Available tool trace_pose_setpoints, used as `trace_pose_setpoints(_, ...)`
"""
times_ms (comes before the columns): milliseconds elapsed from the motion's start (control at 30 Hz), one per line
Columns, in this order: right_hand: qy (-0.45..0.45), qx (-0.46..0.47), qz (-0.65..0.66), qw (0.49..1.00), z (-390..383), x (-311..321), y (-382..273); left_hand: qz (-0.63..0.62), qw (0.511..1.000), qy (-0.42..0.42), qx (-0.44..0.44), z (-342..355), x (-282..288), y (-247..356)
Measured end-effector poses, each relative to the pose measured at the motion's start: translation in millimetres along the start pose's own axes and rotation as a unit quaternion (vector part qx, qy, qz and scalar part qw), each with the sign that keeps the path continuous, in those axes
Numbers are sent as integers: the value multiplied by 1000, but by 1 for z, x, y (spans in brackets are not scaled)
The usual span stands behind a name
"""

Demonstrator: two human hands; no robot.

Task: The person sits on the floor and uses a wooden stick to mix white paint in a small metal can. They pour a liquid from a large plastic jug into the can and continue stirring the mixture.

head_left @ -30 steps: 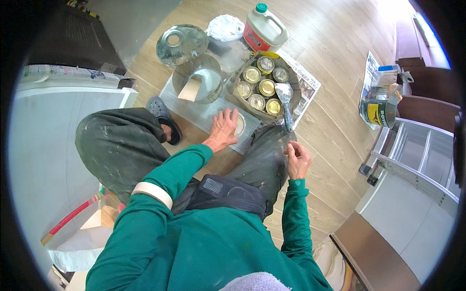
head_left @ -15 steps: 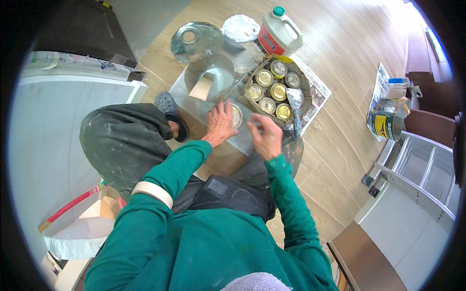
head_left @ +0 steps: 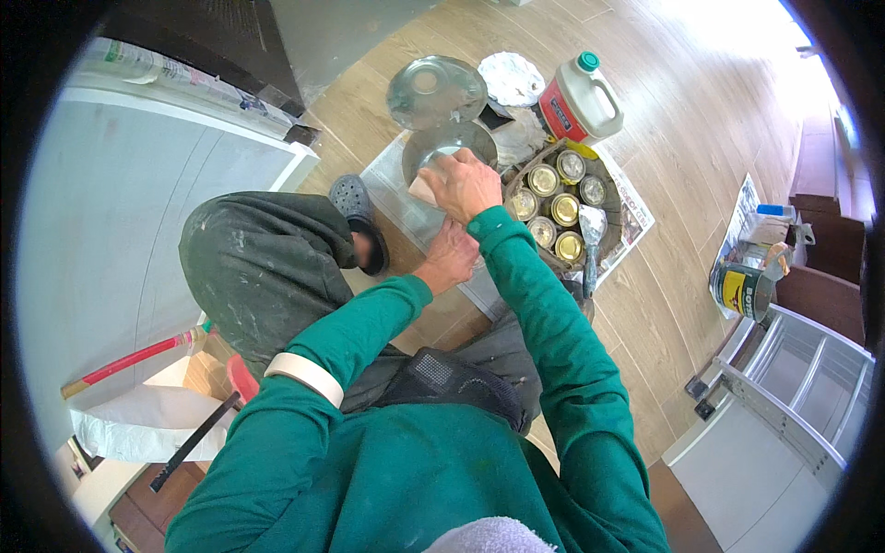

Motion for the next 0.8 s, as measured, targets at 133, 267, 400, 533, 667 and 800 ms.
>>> trace_pose_setpoints(133,-37,62,3,997,-12,-11,-11,-88,995,43,31,-6,-5,-1)
trace_pose_setpoints(267,-109,54,-55,991,-4,-30,-6,-83,991,100,-23,-7,-5,-2)
trace_pose_setpoints(400,21,-32,6,999,4,-15,16,-78,997,22,5,3,-9,-9)
trace_pose_setpoints(533,60,-75,-33,995,11,-12,34,23,997,-74,-26,8,-1,-2)
trace_pose_setpoints(667,33,-83,-60,994,13,-4,38,75,989,-119,-33,14,9,4)
trace_pose_setpoints(800,236,-68,62,967,-19,59,36,12,999,-37,-2,22,26,7)
Point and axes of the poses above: each hand's wrist, its own z-axis towards the middle knuckle, its own x-axis out of the back of the hand, y = z × x, the point moved 6 cm from there along z, towards the middle knuckle, and after that the axes turned 11 degrees about y, right-handed, at the moved point
